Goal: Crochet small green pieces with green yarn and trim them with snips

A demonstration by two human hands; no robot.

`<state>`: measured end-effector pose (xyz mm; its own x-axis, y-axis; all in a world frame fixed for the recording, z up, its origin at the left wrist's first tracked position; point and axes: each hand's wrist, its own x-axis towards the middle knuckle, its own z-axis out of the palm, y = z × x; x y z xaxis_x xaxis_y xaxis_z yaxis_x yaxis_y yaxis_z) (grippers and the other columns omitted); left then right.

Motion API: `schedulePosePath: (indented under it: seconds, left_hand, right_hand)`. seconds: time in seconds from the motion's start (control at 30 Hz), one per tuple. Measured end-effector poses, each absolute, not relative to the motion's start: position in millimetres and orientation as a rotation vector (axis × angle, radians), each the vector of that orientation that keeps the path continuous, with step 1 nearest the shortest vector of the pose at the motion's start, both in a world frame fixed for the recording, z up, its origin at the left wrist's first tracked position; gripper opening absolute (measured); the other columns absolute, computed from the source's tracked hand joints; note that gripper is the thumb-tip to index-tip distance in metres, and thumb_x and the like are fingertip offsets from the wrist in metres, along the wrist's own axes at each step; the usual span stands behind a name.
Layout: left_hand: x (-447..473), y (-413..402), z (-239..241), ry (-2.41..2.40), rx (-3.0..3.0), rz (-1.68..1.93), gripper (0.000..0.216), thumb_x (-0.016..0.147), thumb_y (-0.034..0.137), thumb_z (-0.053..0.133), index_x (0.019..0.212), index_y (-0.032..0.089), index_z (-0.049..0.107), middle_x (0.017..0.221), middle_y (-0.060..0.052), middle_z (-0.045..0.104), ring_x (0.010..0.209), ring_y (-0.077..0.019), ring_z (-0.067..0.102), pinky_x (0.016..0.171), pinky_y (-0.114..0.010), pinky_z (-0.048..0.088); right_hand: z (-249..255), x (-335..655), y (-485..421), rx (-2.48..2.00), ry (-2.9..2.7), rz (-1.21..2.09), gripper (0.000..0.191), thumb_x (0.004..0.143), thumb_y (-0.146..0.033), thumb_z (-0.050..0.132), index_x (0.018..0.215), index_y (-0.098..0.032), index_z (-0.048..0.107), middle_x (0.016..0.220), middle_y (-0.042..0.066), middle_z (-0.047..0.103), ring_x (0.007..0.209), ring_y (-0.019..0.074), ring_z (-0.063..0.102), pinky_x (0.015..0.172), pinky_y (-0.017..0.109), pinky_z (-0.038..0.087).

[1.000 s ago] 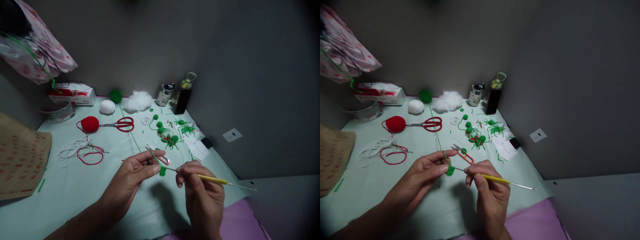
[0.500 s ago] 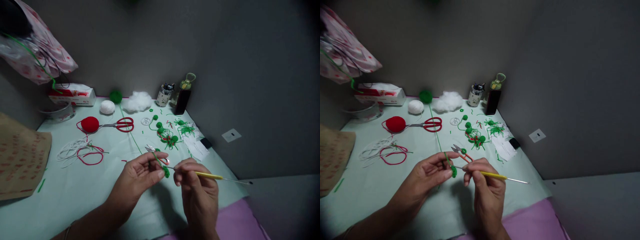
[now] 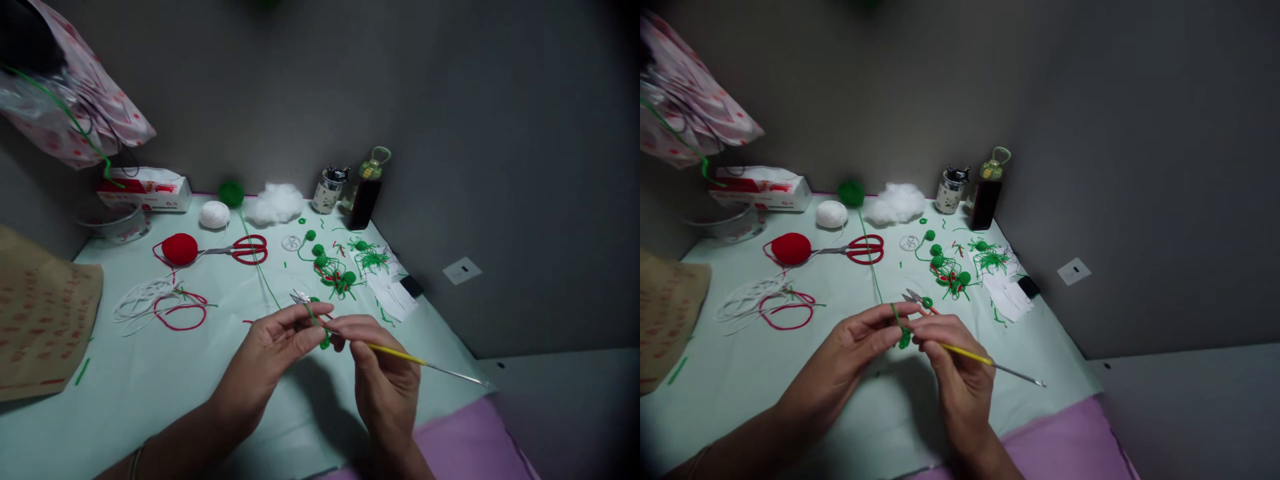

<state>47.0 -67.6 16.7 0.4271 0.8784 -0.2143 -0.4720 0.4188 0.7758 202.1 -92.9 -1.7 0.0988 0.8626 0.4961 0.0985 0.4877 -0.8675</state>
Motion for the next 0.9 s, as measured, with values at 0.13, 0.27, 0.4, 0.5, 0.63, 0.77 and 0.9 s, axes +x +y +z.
schedulePosePath:
  seconds: [0.13,0.27,0.4,0.5,0.63,0.77,0.9]
  left_hand:
    - [49,-69,16,0.694,0.566,0.967,0.041,0.079,0.024,0.083,0.120,0.024,0.074,0.082,0.001,0.070,0.086,-0.0157,0.063,0.091,-0.030,0.044]
    - [50,-68,14,0.615,0.431,0.858,0.033,0.081,0.024,0.081,0.114,0.020,0.076,0.085,-0.002,0.072,0.090,-0.0157,0.064,0.093,-0.030,0.044]
    - [45,-63,16,0.636,0.442,0.875,0.025,0.080,0.021,0.081,0.105,0.018,0.079,0.078,0.000,0.070,0.082,-0.0122,0.062,0.084,-0.025,0.046]
    - [44,-62,18,0.694,0.549,0.948,0.031,0.079,0.020,0.082,0.110,0.021,0.077,0.074,0.003,0.066,0.077,-0.0100,0.059,0.079,-0.022,0.044]
    - [49,-67,16,0.746,0.694,1.015,0.045,0.075,0.017,0.084,0.119,0.023,0.072,0.076,0.004,0.068,0.079,-0.0116,0.061,0.082,-0.025,0.045]
    - [52,-70,13,0.680,0.615,0.996,0.055,0.078,0.020,0.083,0.129,0.023,0.065,0.083,0.001,0.071,0.086,-0.0141,0.063,0.086,-0.029,0.046]
    - [52,-69,13,0.651,0.545,1.002,0.061,0.076,0.017,0.083,0.133,0.023,0.062,0.087,0.001,0.070,0.088,-0.0132,0.062,0.090,-0.029,0.044]
  right_hand:
    - [-8,207,-98,-1.027,-1.809,0.191,0.047,0.089,-0.006,0.065,0.128,-0.033,0.068,0.108,0.006,0.073,0.094,0.0223,0.068,0.075,0.037,0.058]
    - [-10,209,-100,-1.012,-1.795,0.121,0.050,0.089,-0.004,0.063,0.130,-0.032,0.067,0.105,0.006,0.073,0.093,0.0216,0.068,0.075,0.037,0.057]
    - [2,209,-95,-0.943,-1.348,0.555,0.027,0.096,-0.010,0.055,0.103,-0.027,0.075,0.088,0.003,0.069,0.074,0.0154,0.063,0.063,0.031,0.053]
    - [8,208,-90,-0.875,-1.240,0.782,0.021,0.098,-0.018,0.055,0.096,-0.025,0.075,0.081,0.002,0.065,0.063,0.0130,0.059,0.053,0.027,0.050]
    - [0,200,-93,-1.018,-1.544,0.458,0.026,0.094,-0.010,0.060,0.108,-0.025,0.075,0.099,0.007,0.070,0.089,0.0191,0.068,0.075,0.035,0.057]
    - [-10,193,-97,-1.003,-1.648,0.015,0.038,0.091,-0.006,0.063,0.121,-0.028,0.072,0.111,0.008,0.073,0.101,0.0230,0.069,0.082,0.039,0.058]
    - [-10,193,-95,-0.947,-1.553,0.247,0.037,0.092,-0.002,0.059,0.116,-0.026,0.073,0.108,0.007,0.074,0.100,0.0226,0.069,0.084,0.041,0.058]
